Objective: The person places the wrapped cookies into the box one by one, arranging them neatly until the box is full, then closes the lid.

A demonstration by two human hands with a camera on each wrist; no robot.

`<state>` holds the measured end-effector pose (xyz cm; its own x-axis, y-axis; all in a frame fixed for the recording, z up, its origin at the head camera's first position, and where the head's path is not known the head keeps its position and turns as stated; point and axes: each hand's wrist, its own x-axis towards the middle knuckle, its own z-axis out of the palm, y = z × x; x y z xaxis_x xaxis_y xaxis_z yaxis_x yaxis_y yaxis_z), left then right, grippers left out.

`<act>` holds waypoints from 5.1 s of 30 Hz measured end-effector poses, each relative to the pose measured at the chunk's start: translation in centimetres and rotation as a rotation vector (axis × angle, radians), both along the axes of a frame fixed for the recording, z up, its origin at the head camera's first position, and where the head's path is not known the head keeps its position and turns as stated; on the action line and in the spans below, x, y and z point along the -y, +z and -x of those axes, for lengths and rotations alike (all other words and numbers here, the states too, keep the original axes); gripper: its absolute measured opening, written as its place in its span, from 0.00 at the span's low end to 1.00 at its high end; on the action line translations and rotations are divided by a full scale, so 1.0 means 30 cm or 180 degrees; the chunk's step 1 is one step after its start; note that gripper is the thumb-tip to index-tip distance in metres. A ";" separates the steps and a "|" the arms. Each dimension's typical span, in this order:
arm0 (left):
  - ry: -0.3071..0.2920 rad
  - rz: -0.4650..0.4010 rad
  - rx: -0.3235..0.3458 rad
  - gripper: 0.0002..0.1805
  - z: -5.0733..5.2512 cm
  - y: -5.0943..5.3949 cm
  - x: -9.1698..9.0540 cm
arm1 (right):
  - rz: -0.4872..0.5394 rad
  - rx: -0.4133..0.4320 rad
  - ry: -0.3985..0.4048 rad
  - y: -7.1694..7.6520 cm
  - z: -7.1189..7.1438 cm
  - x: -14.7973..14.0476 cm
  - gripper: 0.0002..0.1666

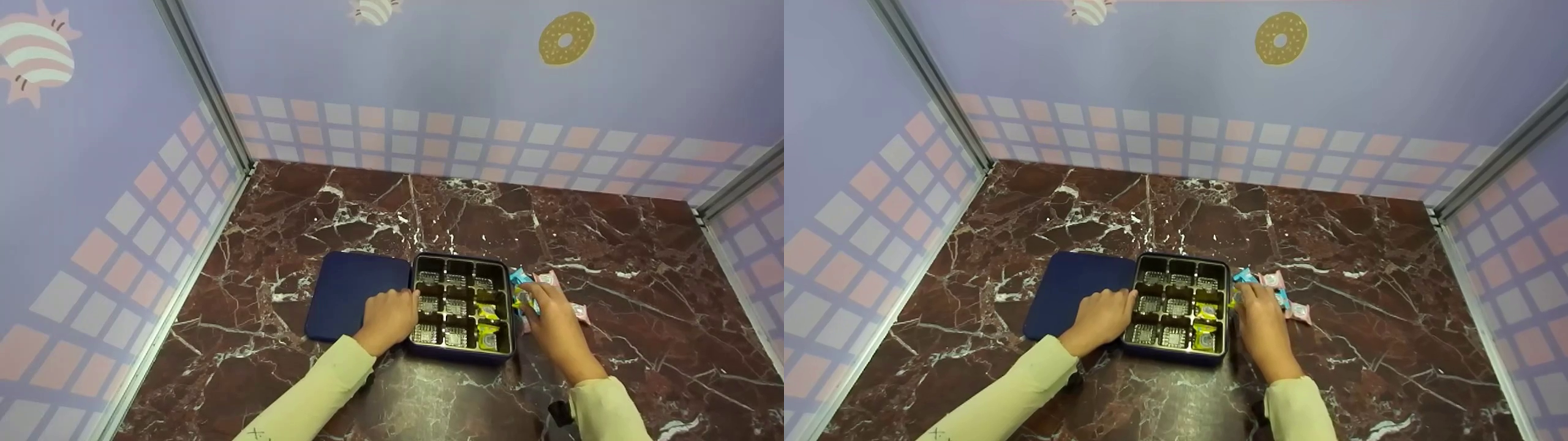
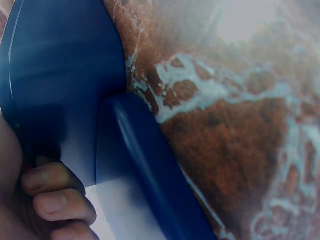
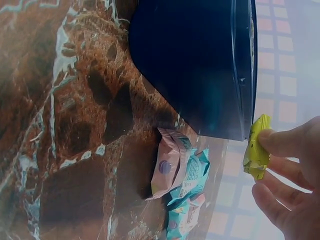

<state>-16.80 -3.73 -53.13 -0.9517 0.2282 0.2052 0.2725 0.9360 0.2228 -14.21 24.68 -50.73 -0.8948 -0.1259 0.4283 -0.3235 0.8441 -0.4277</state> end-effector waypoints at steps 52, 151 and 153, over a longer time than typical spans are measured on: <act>0.0003 0.0005 -0.0070 0.27 -0.002 -0.001 0.000 | -0.0317 0.0241 0.0066 0.057 0.037 0.046 0.19; -0.0014 -0.0066 0.0098 0.28 0.007 -0.002 0.002 | -0.0389 0.0238 0.0426 0.045 0.146 0.113 0.19; -0.0010 -0.0053 0.0095 0.28 0.007 -0.003 0.003 | -0.0399 0.0211 0.0412 0.041 0.149 0.115 0.19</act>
